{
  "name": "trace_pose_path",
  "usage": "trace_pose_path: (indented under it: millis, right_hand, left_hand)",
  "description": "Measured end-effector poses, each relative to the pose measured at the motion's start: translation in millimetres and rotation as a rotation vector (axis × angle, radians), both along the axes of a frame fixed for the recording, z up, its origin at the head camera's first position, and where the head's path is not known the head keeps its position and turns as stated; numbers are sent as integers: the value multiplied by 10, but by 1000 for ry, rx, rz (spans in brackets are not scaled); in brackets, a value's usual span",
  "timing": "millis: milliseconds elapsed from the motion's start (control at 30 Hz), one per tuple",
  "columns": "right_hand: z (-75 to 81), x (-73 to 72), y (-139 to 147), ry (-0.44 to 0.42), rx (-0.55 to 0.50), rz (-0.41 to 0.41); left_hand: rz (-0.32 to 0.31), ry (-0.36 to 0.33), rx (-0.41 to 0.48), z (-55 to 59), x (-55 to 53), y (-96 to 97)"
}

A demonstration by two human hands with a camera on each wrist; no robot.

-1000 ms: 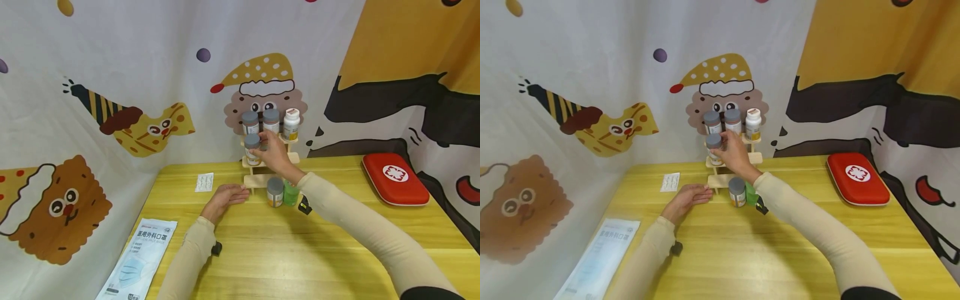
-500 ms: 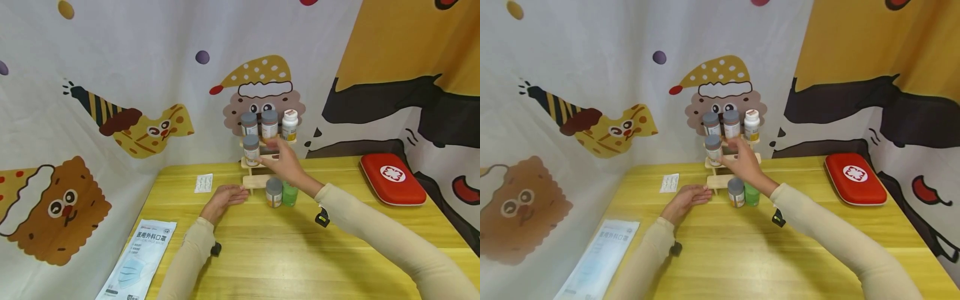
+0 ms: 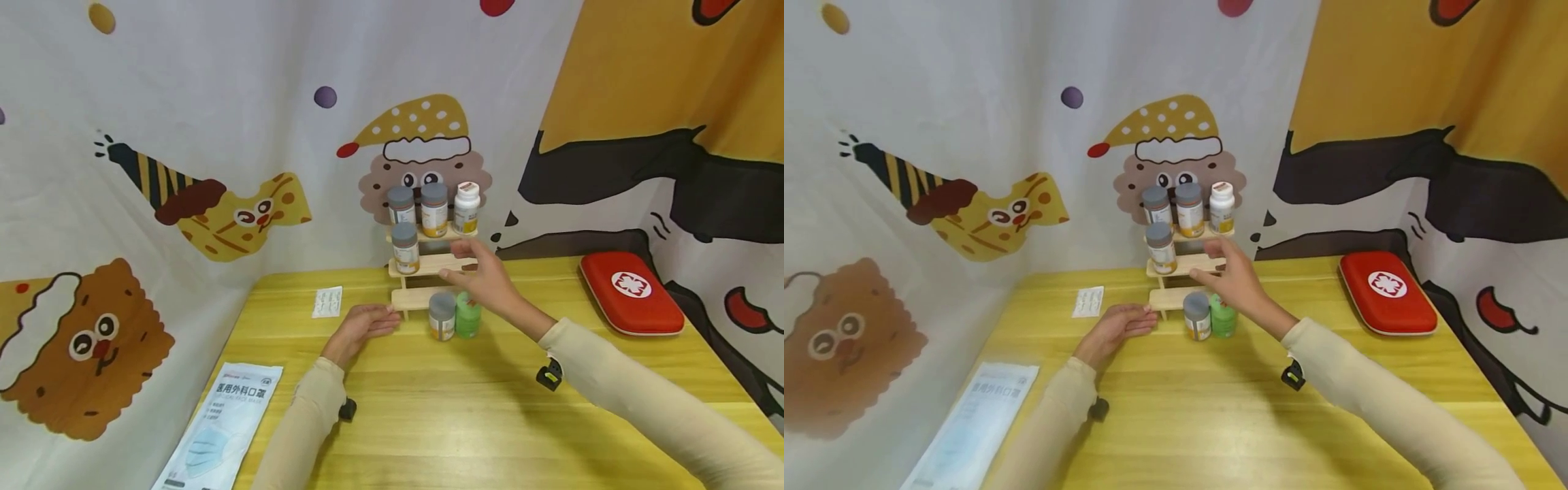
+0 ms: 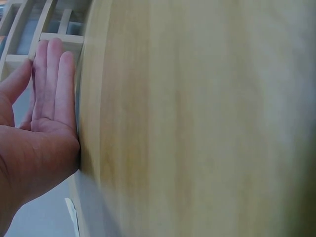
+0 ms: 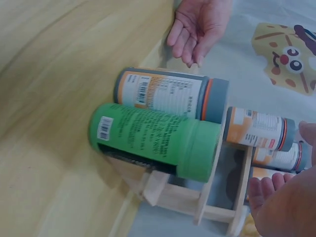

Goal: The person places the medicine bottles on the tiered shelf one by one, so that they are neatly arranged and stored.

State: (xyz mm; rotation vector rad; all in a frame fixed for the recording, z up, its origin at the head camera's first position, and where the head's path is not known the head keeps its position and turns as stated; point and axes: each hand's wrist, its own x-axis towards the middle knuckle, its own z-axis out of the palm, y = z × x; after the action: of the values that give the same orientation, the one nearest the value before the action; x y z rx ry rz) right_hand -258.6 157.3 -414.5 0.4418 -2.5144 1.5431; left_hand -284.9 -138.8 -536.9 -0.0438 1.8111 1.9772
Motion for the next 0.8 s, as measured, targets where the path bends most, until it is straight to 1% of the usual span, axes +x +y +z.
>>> trace_pose_path:
  millis: [200, 300, 433, 667, 800]
  right_hand:
    - [-135, 91, 142, -47, 5, -4]
    - [-214, 123, 204, -56, 19, 9]
    - [-311, 163, 274, -68, 54, 35]
    - [-495, 262, 367, -138, 97, 99]
    - [-604, 285, 409, -142, 103, 127]
  left_hand:
    - [12, -26, 20, 18, 2, -1]
    - [14, -29, 26, 20, 1, 1]
    - [15, -21, 28, 11, -3, -2]
    - [14, -16, 14, 16, 12, 2]
    - [25, -19, 13, 12, 19, 4]
